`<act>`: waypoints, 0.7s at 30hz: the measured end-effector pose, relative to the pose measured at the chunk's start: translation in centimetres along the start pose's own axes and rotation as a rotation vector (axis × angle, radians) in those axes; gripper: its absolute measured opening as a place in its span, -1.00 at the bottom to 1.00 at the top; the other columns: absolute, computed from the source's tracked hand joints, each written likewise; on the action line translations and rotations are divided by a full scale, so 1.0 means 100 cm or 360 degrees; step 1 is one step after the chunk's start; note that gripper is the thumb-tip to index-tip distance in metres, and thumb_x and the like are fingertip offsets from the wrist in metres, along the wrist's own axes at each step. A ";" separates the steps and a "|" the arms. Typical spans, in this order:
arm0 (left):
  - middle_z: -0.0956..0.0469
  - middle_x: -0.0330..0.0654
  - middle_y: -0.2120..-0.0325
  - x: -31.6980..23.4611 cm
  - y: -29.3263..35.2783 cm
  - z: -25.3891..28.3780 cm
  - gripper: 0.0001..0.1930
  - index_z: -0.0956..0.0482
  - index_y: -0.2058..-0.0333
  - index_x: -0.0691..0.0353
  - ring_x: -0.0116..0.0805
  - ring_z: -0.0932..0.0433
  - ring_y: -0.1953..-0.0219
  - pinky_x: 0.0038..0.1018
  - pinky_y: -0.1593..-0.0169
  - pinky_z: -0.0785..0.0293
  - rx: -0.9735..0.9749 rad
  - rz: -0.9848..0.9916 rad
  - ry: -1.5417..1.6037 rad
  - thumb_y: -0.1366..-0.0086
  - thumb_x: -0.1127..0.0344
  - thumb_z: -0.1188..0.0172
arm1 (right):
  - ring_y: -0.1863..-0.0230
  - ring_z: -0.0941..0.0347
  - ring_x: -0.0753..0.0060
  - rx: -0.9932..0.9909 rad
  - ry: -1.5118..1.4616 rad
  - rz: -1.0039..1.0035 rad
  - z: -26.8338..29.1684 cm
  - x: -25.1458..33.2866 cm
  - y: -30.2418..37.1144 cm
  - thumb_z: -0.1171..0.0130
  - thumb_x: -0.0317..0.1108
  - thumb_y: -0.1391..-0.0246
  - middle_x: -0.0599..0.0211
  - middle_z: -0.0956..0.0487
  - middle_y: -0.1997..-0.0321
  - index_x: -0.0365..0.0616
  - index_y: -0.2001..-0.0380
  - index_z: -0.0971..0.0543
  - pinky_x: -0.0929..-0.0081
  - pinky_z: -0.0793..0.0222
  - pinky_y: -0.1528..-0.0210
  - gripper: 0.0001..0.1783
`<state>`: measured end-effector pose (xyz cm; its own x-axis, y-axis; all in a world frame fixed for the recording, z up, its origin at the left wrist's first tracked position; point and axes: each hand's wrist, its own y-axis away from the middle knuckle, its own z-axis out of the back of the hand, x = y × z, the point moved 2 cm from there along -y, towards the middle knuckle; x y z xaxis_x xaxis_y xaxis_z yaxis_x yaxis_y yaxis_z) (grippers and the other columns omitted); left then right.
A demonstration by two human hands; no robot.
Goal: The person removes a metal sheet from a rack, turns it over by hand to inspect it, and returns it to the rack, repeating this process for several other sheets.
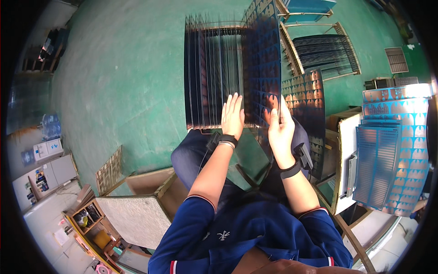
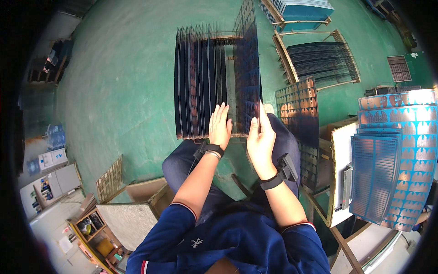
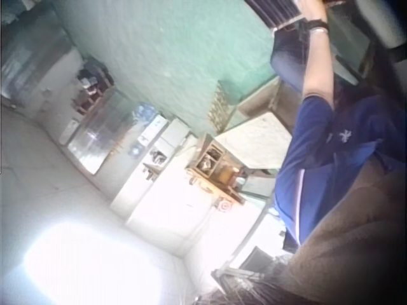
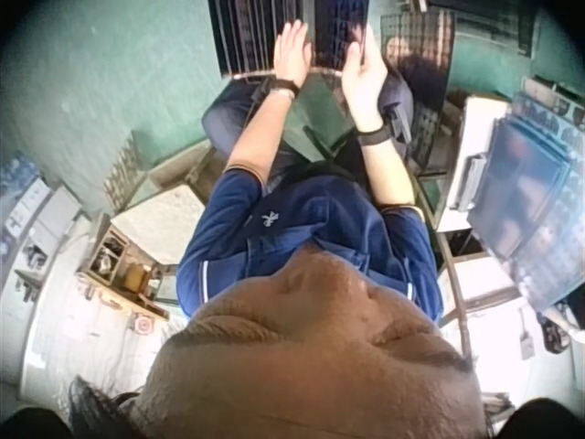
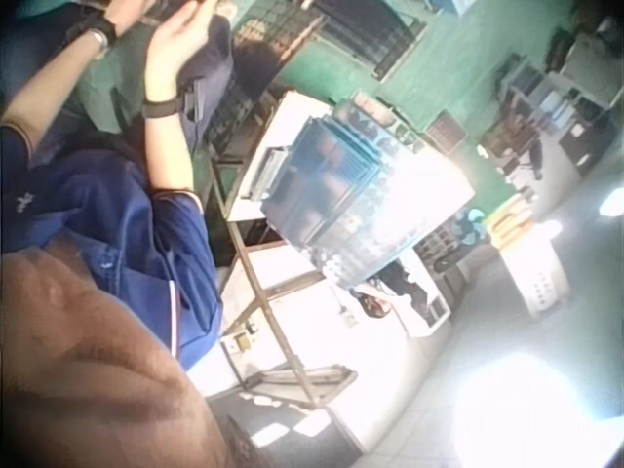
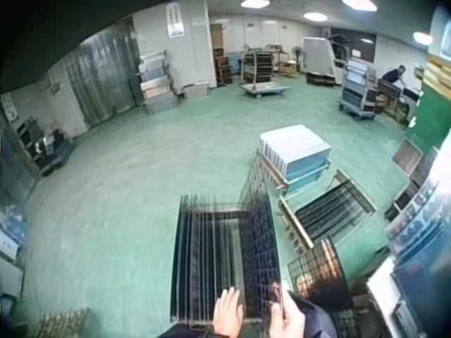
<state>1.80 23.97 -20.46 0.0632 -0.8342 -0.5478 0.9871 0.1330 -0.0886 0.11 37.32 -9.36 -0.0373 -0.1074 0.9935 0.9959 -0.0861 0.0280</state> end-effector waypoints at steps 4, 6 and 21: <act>-0.15 -0.12 -0.20 -0.001 0.001 -0.005 -0.64 -0.33 0.05 0.29 -0.16 -0.08 -0.26 -0.26 -0.26 -0.03 -0.0014 0.0036 -0.0063 -0.16 0.37 -0.06 | -0.10 -0.29 0.46 0.0064 0.0018 0.0005 -0.010 -0.002 -0.024 0.19 -0.69 -0.07 0.09 -0.37 -0.12 -0.30 -0.17 -0.21 0.58 -0.14 -0.14 -0.46; -0.12 -0.10 -0.20 -0.005 0.001 -0.007 -0.66 -0.35 0.08 0.31 -0.15 -0.07 -0.26 -0.25 -0.26 -0.03 -0.0006 0.0022 -0.0092 -0.16 0.37 -0.06 | -0.02 -0.39 0.35 0.0032 0.0214 0.0280 -0.021 -0.022 -0.042 0.15 -0.67 -0.05 -0.02 -0.40 -0.09 -0.22 -0.17 -0.23 0.57 -0.22 -0.05 -0.45; -0.01 -0.02 -0.25 -0.013 0.000 -0.008 -0.90 -0.46 0.45 0.37 -0.04 0.04 -0.29 -0.09 -0.26 0.06 0.0090 0.0057 -0.0200 -0.06 0.46 -0.06 | -0.03 -0.43 0.25 0.0396 0.0269 -0.0097 0.006 -0.069 0.000 0.19 -0.68 -0.07 -0.04 -0.45 -0.02 -0.18 -0.13 -0.27 0.47 -0.30 -0.07 -0.49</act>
<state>1.65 25.43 -20.40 0.1130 -0.8905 -0.4408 0.9904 0.1366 -0.0221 0.43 38.63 -16.20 -0.0900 -0.2749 0.9573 0.9802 0.1458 0.1340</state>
